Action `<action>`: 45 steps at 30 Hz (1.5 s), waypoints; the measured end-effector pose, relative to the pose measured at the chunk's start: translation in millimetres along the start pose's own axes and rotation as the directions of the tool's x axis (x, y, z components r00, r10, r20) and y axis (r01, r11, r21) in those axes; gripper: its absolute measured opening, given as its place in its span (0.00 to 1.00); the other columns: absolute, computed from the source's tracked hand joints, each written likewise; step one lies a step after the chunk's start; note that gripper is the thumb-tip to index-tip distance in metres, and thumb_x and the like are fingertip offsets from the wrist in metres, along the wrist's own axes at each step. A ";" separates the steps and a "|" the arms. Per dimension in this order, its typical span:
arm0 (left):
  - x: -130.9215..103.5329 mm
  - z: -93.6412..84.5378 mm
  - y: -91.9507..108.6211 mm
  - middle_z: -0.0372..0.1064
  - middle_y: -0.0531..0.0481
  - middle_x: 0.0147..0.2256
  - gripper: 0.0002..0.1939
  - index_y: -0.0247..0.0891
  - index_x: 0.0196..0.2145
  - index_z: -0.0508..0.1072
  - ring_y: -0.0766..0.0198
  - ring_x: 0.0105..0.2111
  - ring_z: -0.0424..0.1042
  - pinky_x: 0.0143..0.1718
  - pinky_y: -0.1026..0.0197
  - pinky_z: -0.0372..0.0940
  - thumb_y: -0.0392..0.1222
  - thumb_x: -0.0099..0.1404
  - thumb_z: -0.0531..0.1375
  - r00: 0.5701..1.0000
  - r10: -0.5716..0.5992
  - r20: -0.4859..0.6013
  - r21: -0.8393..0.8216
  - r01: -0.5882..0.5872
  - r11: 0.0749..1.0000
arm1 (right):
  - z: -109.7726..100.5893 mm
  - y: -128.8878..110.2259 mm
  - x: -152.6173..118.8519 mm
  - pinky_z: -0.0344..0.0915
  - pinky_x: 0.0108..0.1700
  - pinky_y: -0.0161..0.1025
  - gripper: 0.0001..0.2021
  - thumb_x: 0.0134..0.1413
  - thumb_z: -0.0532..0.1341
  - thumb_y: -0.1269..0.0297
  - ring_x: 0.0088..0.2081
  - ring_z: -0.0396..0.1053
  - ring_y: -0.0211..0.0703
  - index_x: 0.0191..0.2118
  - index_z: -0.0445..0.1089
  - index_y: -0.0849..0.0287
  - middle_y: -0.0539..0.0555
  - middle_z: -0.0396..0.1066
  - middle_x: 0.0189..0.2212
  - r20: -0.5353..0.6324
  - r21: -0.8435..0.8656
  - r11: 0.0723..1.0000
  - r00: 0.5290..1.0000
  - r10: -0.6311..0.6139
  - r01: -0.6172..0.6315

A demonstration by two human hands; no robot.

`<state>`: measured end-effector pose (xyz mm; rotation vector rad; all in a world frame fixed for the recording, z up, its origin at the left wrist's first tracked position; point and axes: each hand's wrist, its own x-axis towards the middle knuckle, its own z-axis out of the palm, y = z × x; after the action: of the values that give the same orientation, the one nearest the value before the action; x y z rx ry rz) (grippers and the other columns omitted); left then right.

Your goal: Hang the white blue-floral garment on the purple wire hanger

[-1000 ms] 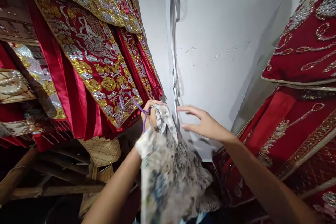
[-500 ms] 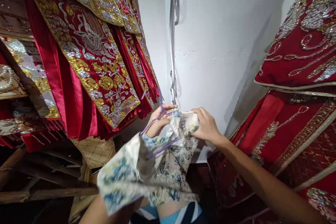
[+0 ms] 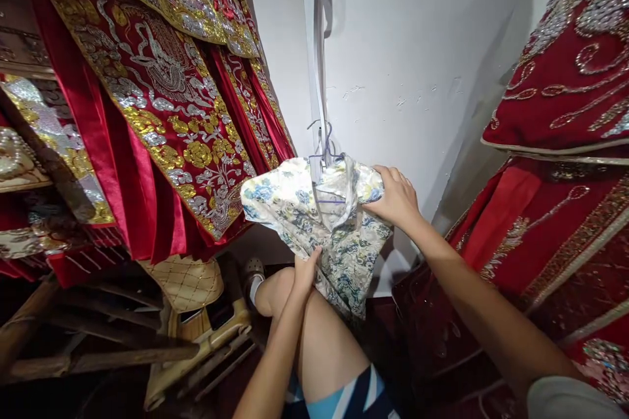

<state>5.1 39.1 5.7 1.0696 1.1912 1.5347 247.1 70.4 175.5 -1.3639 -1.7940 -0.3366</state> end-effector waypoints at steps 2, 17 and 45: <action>-8.1 5.0 -10.9 0.75 0.42 0.49 0.25 0.40 0.48 0.73 0.46 0.62 0.64 0.67 0.46 0.51 0.46 0.53 0.68 0.998 0.005 -0.066 0.009 -0.004 1.000 | 6.3 3.0 -15.7 0.61 0.52 0.55 0.38 0.45 0.66 0.54 0.52 0.66 0.66 0.64 0.61 0.56 0.64 0.69 0.50 -0.002 -0.001 1.000 1.000 0.014 -0.014; -56.7 11.7 -24.7 0.68 0.42 0.60 0.29 0.40 0.60 0.68 0.50 0.68 0.54 0.71 0.50 0.41 0.53 0.63 0.60 0.999 0.018 0.049 0.054 -0.020 0.998 | 113.5 -88.1 -188.8 0.60 0.26 0.40 0.24 0.55 0.56 0.36 0.20 0.61 0.41 0.26 0.61 0.54 0.47 0.62 0.18 0.597 0.680 0.219 0.701 0.390 -0.700; -96.4 32.6 -21.7 0.58 0.36 0.61 0.27 0.39 0.60 0.62 0.50 0.64 0.57 0.66 0.44 0.53 0.42 0.66 0.63 0.760 0.604 -0.239 0.421 -0.479 0.770 | 61.9 -86.8 -167.3 0.47 0.24 0.34 0.14 0.48 0.64 0.59 0.21 0.51 0.33 0.20 0.62 0.57 0.44 0.55 0.16 0.551 0.769 0.067 0.711 0.437 -0.636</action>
<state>61.7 -44.2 -20.4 1.5101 1.5188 2.1088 151.6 -33.3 35.8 -0.9961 -0.9976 1.1934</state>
